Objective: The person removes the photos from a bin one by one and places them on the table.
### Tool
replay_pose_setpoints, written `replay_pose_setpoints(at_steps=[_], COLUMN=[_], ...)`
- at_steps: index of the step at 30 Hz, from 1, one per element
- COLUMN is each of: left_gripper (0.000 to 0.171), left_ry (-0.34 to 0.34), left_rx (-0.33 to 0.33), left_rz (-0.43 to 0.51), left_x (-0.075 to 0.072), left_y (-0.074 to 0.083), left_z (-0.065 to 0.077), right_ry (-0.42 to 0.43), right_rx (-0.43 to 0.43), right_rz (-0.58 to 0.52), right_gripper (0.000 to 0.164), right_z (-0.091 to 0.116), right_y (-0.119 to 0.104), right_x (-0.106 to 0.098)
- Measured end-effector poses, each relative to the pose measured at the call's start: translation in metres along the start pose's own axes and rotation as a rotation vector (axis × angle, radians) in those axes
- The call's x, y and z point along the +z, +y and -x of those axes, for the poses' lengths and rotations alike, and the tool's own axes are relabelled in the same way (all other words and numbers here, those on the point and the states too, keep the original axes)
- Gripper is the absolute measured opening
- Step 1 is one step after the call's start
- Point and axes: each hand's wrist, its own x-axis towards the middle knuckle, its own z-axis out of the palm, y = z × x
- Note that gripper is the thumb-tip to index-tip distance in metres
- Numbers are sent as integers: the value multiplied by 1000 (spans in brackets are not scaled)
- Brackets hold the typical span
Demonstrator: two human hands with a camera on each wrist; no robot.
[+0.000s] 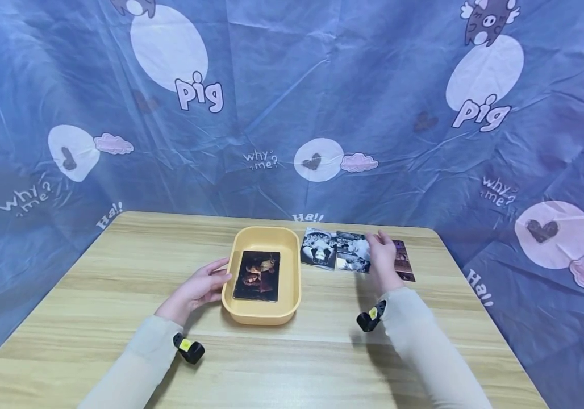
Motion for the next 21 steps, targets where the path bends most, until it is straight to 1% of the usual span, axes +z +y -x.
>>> replay_pose_setpoints(at_steps=[3,6,9,11,15,21], left_gripper=[62,62,61,61,62,62], left_ry=[-2,0,1,-3,-9,-6], left_rx=[1,1,4,4,2,-5], left_rz=[-2,-4,-6,-2,1,-3], left_x=[0,0,0,0,0,0], left_y=[0,1,1,2,2,3], left_z=[0,1,2,2,2,2], right_ry=[-71,-158,-234,-268,-305,-396], right_rx=[-31,-33,-10,3,38,79], right_rz=[-40,-37,-65,-64,-56,-47], right_gripper=[65,62,60,59,56,57], right_z=[11,25,39,49,67,88], right_y=[1,4,7,9,17,36], right_x=[21,43,64,77,99,125])
